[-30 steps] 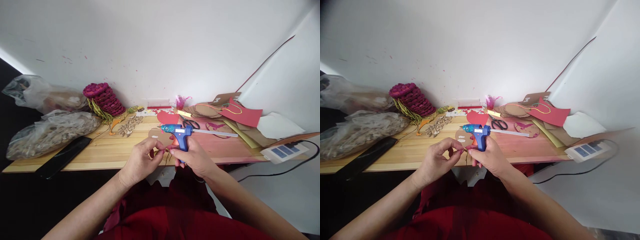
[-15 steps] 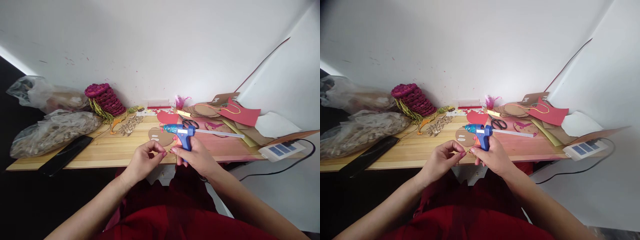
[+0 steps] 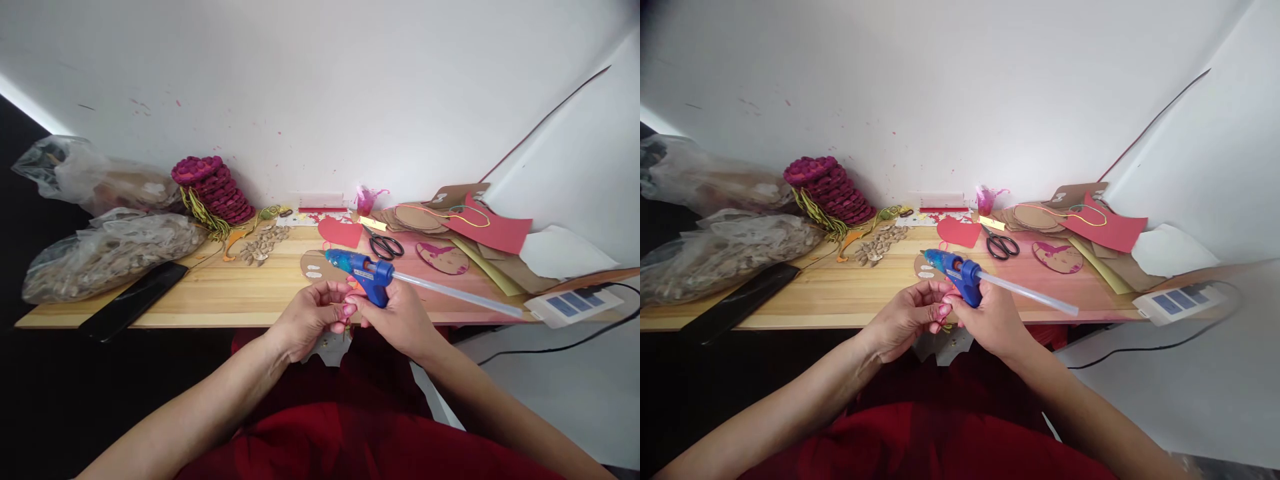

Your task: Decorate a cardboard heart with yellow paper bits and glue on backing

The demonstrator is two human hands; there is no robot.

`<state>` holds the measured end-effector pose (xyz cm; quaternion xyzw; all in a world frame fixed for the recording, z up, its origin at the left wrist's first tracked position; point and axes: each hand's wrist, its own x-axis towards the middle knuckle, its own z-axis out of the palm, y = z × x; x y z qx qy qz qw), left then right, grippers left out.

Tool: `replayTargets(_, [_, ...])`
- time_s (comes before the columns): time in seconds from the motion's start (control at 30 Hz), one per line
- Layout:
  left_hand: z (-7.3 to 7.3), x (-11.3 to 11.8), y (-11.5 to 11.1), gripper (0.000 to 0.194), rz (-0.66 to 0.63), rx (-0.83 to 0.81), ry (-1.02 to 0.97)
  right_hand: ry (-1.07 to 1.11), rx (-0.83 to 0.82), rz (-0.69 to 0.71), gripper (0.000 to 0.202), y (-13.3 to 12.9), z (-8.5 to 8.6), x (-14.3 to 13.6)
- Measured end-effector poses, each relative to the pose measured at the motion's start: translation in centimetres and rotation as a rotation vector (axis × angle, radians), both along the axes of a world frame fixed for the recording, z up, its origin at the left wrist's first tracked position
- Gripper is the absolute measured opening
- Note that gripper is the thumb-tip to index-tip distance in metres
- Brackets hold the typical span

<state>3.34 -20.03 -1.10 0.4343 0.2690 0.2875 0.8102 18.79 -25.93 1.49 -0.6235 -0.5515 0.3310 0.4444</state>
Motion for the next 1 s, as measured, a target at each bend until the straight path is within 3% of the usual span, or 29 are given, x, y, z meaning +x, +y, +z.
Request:
replayTargets(0.2, [-0.8, -0.8, 0.6, 0.033, -0.008, 0.158, 0.186, 0.211, -0.062, 0.056, 0.027, 0.5, 0.1, 0.9])
replayTargets(0.4, [-1.2, -2.4, 1.3, 0.027, -0.069, 0.612, 0.502, 0.201, -0.11, 0.053, 0.022, 0.8, -0.3, 0.8])
replayTargets(0.47, [-0.9, -3.0, 1.6, 0.022, -0.084, 0.69, 0.557, 0.171, -0.105, 0.053, 0.022, 0.7, -0.3, 0.8])
replayTargets(0.53, [-0.3, -3.5, 1.9, 0.024, -0.112, 0.657, 0.522, 0.14, -0.101, 0.064, 0.018, 0.7, -0.3, 0.8])
replayTargets(0.63, [0.8, -3.6, 2.1, 0.048, -0.164, 0.457, 0.308, 0.11, -0.113, 0.066, 0.009, 0.8, -0.1, 0.5])
replayTargets(0.73, [1.5, -2.7, 1.7, 0.038, -0.107, 0.238, 0.126, 0.137, -0.117, 0.066, 0.01, 0.9, 0.0, 0.0])
replayTargets(0.83, [1.0, -1.3, 1.1, 0.033, -0.074, 0.163, 0.084, 0.181, -0.1, 0.081, 0.011, 1.1, -0.1, -0.3])
replayTargets(1.0, [-0.7, -0.3, 0.6, 0.033, -0.063, 0.204, 0.179, 0.173, -0.097, 0.079, 0.009, 1.0, -0.6, 0.3])
